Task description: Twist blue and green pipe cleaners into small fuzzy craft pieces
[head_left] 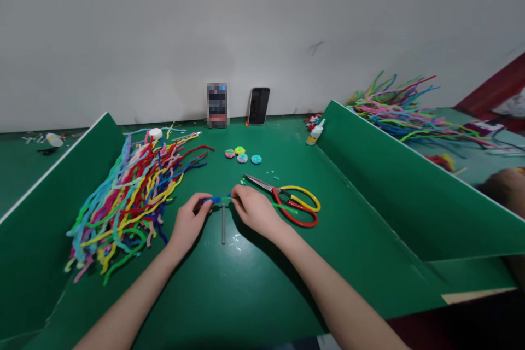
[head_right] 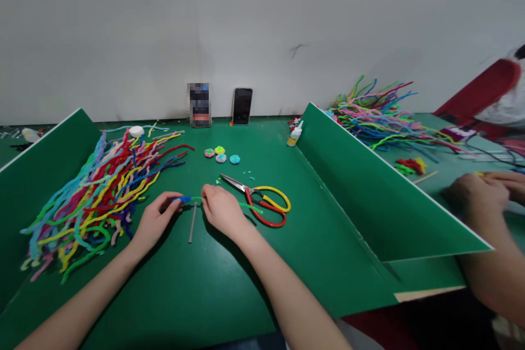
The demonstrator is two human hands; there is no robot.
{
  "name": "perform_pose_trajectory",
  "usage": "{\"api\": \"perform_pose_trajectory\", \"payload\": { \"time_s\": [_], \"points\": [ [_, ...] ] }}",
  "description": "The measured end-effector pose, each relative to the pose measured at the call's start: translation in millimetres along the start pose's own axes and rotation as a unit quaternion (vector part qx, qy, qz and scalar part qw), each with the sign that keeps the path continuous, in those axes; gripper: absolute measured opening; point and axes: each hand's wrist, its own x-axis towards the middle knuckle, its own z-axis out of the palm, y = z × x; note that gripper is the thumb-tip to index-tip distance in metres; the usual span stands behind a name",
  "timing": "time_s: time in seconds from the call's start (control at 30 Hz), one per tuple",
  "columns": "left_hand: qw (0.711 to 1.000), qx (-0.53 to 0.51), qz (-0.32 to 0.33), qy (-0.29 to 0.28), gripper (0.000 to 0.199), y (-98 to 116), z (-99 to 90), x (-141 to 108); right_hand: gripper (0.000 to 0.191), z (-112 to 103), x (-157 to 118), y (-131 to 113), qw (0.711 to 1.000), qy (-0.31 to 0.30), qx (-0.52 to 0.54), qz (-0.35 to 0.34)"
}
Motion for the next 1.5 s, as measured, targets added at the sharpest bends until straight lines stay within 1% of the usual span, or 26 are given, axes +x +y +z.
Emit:
{"api": "perform_pose_trajectory", "payload": {
  "time_s": [0.23,0.4,0.5,0.63,0.73,0.83,1.0,1.2,1.4,1.5],
  "points": [
    [0.999,0.025,0.010,-0.032,0.021,0.6,-0.1,-0.1,0.013,3.8,0.2,-1.3,0.999,-0.008,0.019,-0.026],
    [0.996,0.064,0.025,-0.060,0.021,2.1,0.0,-1.3,0.012,4.7,-0.6,-6.0,0.999,-0.024,0.027,-0.025],
    [0.994,0.080,0.031,-0.066,0.022,3.1,0.3,-1.9,0.012,4.9,-0.8,-6.4,0.999,-0.028,0.036,-0.024],
    [0.995,0.076,0.025,-0.057,0.023,2.8,0.9,-1.7,0.014,6.7,-1.2,-4.0,0.998,-0.022,0.052,-0.018],
    [0.996,0.069,0.021,-0.058,0.023,1.8,0.5,-1.4,0.021,8.0,-2.2,-2.8,0.997,-0.015,0.067,-0.024],
    [0.995,0.063,0.026,-0.076,0.025,1.9,0.0,-2.2,0.026,8.4,-3.1,-2.8,0.995,-0.016,0.087,-0.047],
    [0.992,0.060,0.035,-0.109,0.033,4.9,0.7,-4.9,0.020,8.3,-3.5,-3.9,0.995,-0.029,0.075,-0.063],
    [0.993,0.073,0.017,-0.095,0.034,6.5,1.6,-4.9,0.019,8.0,-2.7,-3.0,0.996,-0.033,0.069,-0.055],
    [0.997,0.029,0.019,-0.063,0.031,5.0,1.9,-4.2,0.016,2.6,-1.3,2.2,0.995,-0.044,0.078,-0.033],
    [0.998,0.034,0.012,-0.055,0.029,3.7,1.1,-3.5,0.014,0.3,-1.1,4.8,0.995,-0.053,0.077,-0.026]
  ]
}}
